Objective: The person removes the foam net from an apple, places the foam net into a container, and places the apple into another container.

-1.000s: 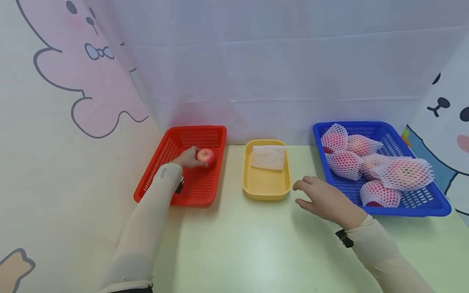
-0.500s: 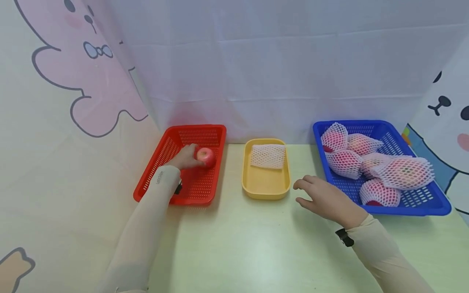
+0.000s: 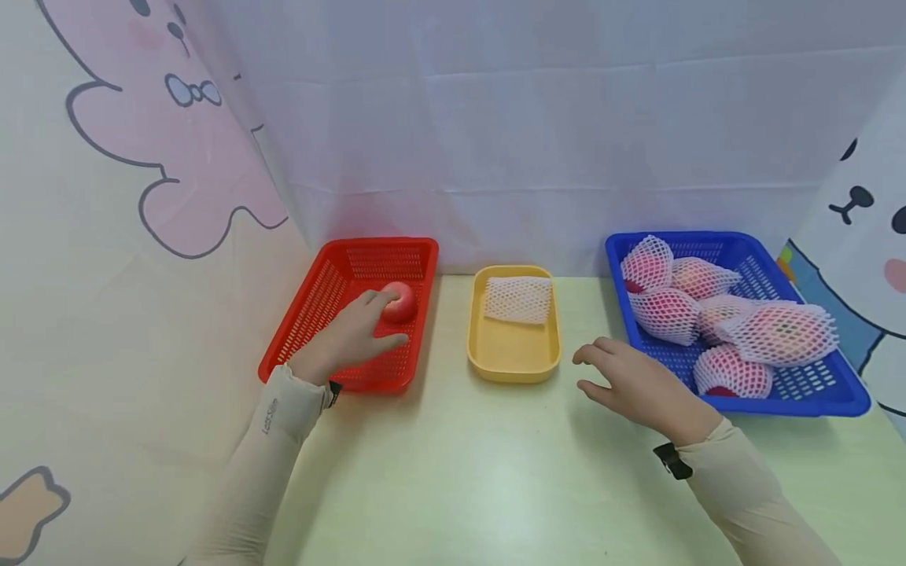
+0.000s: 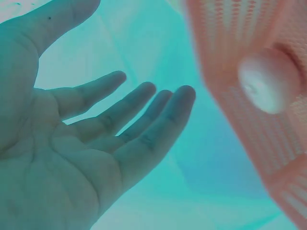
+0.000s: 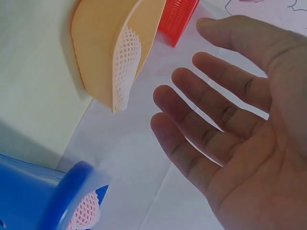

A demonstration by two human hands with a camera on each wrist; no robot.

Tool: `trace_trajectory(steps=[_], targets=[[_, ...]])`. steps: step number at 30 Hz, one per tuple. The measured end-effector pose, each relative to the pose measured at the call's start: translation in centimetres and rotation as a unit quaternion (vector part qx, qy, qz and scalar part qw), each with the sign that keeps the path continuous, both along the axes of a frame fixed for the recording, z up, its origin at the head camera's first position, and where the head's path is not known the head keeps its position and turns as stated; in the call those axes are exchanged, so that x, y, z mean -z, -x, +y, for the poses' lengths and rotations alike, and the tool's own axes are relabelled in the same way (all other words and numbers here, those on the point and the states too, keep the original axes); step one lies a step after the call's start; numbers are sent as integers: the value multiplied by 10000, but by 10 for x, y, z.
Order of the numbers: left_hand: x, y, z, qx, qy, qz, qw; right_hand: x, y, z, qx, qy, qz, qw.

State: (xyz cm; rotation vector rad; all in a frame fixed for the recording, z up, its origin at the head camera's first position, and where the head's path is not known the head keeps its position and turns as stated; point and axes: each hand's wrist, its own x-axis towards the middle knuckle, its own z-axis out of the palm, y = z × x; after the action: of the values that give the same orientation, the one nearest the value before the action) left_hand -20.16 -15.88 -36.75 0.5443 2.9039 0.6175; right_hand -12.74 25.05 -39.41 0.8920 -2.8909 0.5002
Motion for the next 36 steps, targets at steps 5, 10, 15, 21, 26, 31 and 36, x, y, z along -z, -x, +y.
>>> trace_trajectory(steps=[5,10,15,21,26,31,36], targets=[[-3,-33,14,528,164,264,9981,1,-2,-2,-79,53,35,9999],[2,-53,24,728,10,505,9961,-2,1,-2,-53,54,73,9999],[10,-65,32,942,79,495,9943,-4,0,10,3,-94,207,9997],[14,-72,36,898,65,564,9943,-21,11,50,230,-248,453,9984],[15,-76,33,914,4,552,9943,-35,22,90,999,-670,-132,9926],[14,-77,32,926,-7,454,9947,-36,31,134,1465,-1029,-215,9836],[13,-79,32,888,-4,293,9956,-29,38,171,1711,-1202,-363,9772]])
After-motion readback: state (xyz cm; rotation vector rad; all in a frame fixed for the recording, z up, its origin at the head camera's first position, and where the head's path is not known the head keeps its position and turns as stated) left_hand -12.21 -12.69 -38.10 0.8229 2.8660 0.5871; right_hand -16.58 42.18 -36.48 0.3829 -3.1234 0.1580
